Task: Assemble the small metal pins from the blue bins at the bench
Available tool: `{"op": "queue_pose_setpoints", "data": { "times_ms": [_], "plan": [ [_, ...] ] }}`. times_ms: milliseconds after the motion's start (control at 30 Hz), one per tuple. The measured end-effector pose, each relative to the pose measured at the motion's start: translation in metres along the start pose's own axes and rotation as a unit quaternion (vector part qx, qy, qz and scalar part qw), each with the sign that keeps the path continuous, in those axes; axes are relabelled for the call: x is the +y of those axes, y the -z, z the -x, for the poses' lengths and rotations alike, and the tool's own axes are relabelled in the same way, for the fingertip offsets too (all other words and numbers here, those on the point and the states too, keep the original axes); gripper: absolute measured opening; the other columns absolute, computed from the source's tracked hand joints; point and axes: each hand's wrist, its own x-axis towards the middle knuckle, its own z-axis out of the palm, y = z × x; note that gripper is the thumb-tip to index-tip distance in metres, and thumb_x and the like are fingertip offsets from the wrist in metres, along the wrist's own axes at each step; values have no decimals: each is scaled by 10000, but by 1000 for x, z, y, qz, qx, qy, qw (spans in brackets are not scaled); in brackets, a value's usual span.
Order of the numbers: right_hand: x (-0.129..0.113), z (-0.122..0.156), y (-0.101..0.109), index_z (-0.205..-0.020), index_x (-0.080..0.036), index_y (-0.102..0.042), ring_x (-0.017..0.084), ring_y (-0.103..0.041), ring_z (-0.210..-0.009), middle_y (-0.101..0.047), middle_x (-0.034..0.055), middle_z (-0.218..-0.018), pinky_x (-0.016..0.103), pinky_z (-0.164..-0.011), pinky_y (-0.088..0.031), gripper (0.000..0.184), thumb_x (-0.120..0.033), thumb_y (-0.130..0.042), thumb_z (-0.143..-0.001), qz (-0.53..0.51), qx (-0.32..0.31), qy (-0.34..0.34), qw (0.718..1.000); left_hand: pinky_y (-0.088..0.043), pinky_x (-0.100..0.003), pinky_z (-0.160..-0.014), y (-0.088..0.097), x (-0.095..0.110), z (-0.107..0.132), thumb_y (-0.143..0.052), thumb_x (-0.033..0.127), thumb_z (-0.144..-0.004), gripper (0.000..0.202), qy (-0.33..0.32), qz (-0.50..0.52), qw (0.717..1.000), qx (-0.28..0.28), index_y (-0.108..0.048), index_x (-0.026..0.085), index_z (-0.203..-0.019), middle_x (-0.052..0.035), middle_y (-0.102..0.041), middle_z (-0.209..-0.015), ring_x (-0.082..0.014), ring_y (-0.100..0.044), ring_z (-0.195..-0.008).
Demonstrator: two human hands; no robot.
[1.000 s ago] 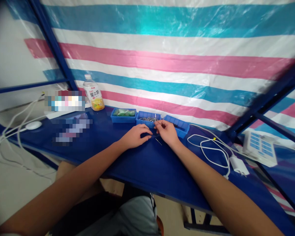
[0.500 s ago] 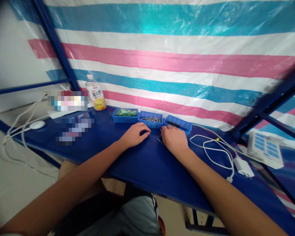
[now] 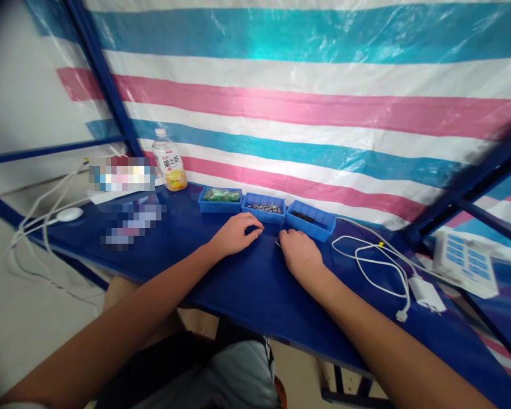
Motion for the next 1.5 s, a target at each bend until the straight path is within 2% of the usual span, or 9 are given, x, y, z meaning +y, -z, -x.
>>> {"op": "queue_pose_setpoints", "data": {
  "times_ms": [100, 233, 400, 633, 867, 1033, 1167, 1300, 1500],
  "plan": [
    [-6, -2, -9, -1356, -69, -622, 333, -780, -1018, -752, 248, -1206, 411, -868, -595, 401, -28, -440, -1001, -41, 37, 28, 998, -528, -427, -1024, 0, 0, 0, -646, 173, -954, 163, -1, -1, 1000, 3, -790, 187, -1028, -84, -773, -1085, -262, -695, -1078],
    [-10, -6, -28, -1630, -17, -336, 357, -631, -1345, -604, 277, -1492, 503, -1137, -514, 656, -39, -424, -981, -118, 117, 129, 978, -532, -421, -1017, -1, 0, 0, -621, 180, -975, 173, 2, -14, 1000, 6, -783, 173, -1036, -90, -768, -1076, -260, -692, -1067],
    [-4, -12, -37, -1677, -84, -280, 335, -659, -1300, -604, 246, -1491, 515, -1093, -564, 702, -61, -391, -984, -207, 143, 177, 952, -553, -392, -962, -1, -2, 0, -599, 194, -997, 180, 41, -36, 998, 24, -777, 172, -1008, -87, -755, -1028, -242, -699, -1013],
    [3, -19, -28, -1614, -207, -462, 295, -722, -1113, -725, 158, -1270, 461, -976, -609, 611, -65, -412, -1022, -169, 130, 225, 951, -558, -389, -977, -3, -5, 0, -624, 142, -946, 191, 56, -37, 997, 31, -787, 183, -1036, -78, -768, -1060, -245, -708, -1035],
    [13, -36, -40, -1706, -225, -289, 283, -715, -1006, -743, 135, -1144, 462, -901, -627, 725, -77, -451, -1015, -155, 171, 278, 932, -568, -385, -910, -3, -5, -1, -602, 172, -971, 158, 84, -51, 994, 40, -760, 169, -958, -98, -744, -1006, -244, -705, -969],
    [11, -38, -38, -1697, -219, -303, 294, -691, -1019, -727, 140, -1145, 508, -928, -621, 710, -72, -431, -1014, -166, 196, 295, 920, -577, -403, -932, -4, -5, -1, -608, 180, -973, 145, 84, -49, 994, 47, -747, 170, -932, -99, -742, -994, -249, -706, -969],
    [7, -35, -32, -1597, -269, -465, 290, -688, -1080, -730, 111, -1185, 529, -996, -590, 632, -72, -474, -996, -251, 238, 274, 898, -575, -427, -1016, -5, -4, -2, -622, 149, -959, 227, 68, -13, 995, 78, -743, 157, -1151, -116, -757, -1141, -256, -715, -1075],
    [5, -33, -32, -1455, -288, -580, 239, -709, -990, -717, 65, -1117, 459, -949, -603, 521, -124, -595, -961, -431, 294, 163, 837, -583, -416, -1038, -6, 0, -2, -677, 177, -950, 464, 55, 61, 994, 70, -645, 186, -1413, -107, -772, -1272, -259, -726, -1183],
    [4, -34, -35, -1401, -294, -591, 200, -726, -964, -680, 23, -1040, 384, -901, -637, 597, -286, -825, -852, -700, 244, 62, 668, -548, -424, -1108, -5, 8, -1, -792, 344, -926, 617, 44, 120, 991, 25, -593, 216, -1496, -70, -813, -1237, -271, -745, -1219]
  ]
}}
